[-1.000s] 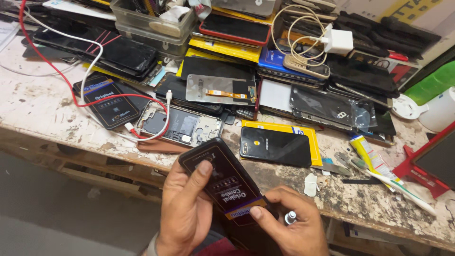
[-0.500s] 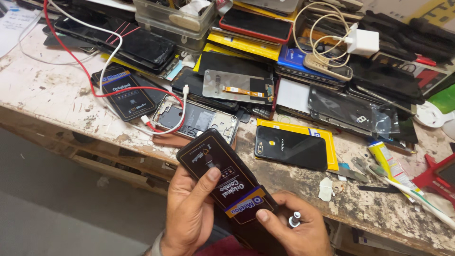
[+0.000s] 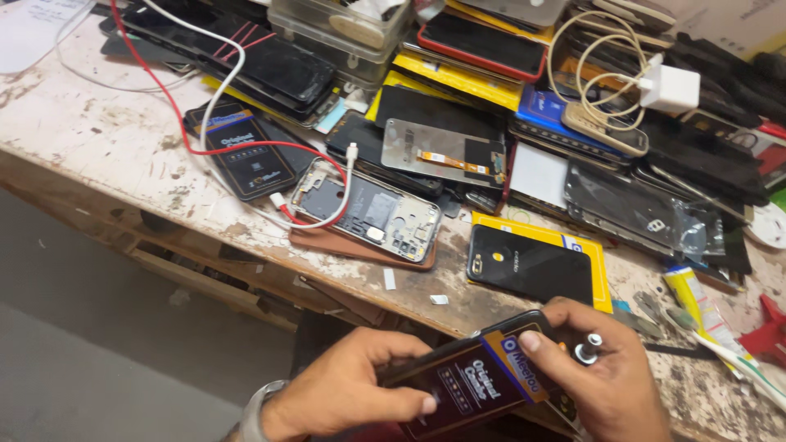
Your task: The person uses a thin metal tool to scrape residue from the edges of a phone frame, applies adhesive from a tube to the perimeter of the frame, and then uses a screwdriver to secure internal components.
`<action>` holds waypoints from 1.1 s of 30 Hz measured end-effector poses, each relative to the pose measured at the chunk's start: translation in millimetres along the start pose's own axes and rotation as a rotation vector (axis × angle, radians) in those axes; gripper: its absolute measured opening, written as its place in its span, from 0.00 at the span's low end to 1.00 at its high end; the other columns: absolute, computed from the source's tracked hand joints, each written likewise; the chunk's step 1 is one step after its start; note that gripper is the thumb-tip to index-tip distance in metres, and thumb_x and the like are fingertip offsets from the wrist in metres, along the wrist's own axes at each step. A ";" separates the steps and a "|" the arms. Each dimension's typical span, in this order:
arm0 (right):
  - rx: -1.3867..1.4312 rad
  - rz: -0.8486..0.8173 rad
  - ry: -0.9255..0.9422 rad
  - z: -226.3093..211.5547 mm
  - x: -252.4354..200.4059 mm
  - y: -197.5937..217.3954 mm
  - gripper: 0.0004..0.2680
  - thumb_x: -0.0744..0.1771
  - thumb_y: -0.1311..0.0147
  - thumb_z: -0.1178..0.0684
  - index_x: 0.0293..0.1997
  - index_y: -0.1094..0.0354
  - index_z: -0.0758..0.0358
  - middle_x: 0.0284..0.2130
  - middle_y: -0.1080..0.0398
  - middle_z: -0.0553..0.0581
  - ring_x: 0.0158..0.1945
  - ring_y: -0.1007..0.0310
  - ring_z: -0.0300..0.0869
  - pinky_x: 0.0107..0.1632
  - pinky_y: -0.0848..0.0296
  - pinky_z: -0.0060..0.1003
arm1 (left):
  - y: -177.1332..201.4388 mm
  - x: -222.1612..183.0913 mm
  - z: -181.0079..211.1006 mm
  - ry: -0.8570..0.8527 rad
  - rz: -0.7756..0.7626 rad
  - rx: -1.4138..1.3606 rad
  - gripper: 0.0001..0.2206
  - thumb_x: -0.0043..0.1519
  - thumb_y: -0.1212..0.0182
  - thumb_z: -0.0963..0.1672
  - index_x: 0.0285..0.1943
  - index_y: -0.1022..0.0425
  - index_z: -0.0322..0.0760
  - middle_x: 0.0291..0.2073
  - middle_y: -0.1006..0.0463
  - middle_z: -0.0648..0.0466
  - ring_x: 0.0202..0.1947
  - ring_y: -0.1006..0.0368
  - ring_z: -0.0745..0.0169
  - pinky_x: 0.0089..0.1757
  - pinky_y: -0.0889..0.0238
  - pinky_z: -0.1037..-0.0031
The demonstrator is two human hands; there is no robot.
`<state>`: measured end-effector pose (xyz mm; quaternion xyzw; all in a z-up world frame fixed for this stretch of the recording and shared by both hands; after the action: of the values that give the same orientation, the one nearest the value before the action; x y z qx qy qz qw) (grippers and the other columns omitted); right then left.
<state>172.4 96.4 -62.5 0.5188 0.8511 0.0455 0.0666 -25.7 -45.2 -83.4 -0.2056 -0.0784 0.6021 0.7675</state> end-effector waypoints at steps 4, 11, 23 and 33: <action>-0.231 -0.112 -0.040 -18.9 13.1 -28.6 0.04 0.62 0.36 0.60 0.35 0.27 0.68 0.27 0.25 0.53 0.31 0.28 0.33 0.36 0.30 0.27 | -8.1 5.6 18.3 -0.070 -0.016 0.164 0.16 0.61 0.32 0.42 0.56 0.22 0.28 0.40 0.17 0.57 0.42 0.24 0.76 0.46 0.29 0.80; 0.061 -0.125 -0.168 -13.7 23.8 -45.6 0.07 0.65 0.36 0.62 0.45 0.28 0.71 0.34 0.22 0.57 0.35 0.24 0.39 0.36 0.25 0.34 | 5.6 4.8 13.9 -0.149 0.120 0.119 0.16 0.64 0.36 0.43 0.57 0.21 0.27 0.40 0.16 0.56 0.41 0.25 0.76 0.44 0.29 0.79; -0.134 -0.127 0.092 34.8 103.1 8.9 0.09 0.72 0.46 0.54 0.54 0.24 0.70 0.36 0.27 0.60 0.25 0.37 0.39 0.31 0.36 0.35 | 70.7 4.5 36.8 -0.369 0.393 -0.073 0.16 0.63 0.37 0.39 0.60 0.22 0.27 0.40 0.17 0.55 0.39 0.26 0.72 0.43 0.33 0.77; -0.352 -0.096 0.003 -34.9 72.4 -62.9 0.09 0.64 0.37 0.54 0.48 0.22 0.62 0.33 0.22 0.51 0.34 0.29 0.34 0.39 0.29 0.30 | 62.3 14.0 59.6 -0.449 0.364 -0.205 0.15 0.65 0.39 0.39 0.60 0.24 0.25 0.44 0.17 0.53 0.43 0.24 0.71 0.47 0.29 0.75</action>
<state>78.9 131.6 -42.1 0.4577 0.8540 0.1911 0.1572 -99.5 -6.7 -56.9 -0.1545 -0.2683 0.7491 0.5857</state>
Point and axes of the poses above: each hand's wrist, its own x-axis towards the middle knuckle, its own y-axis out of the back of the hand, z = x × y, the point moved 9 cm from there along x, towards the middle knuckle
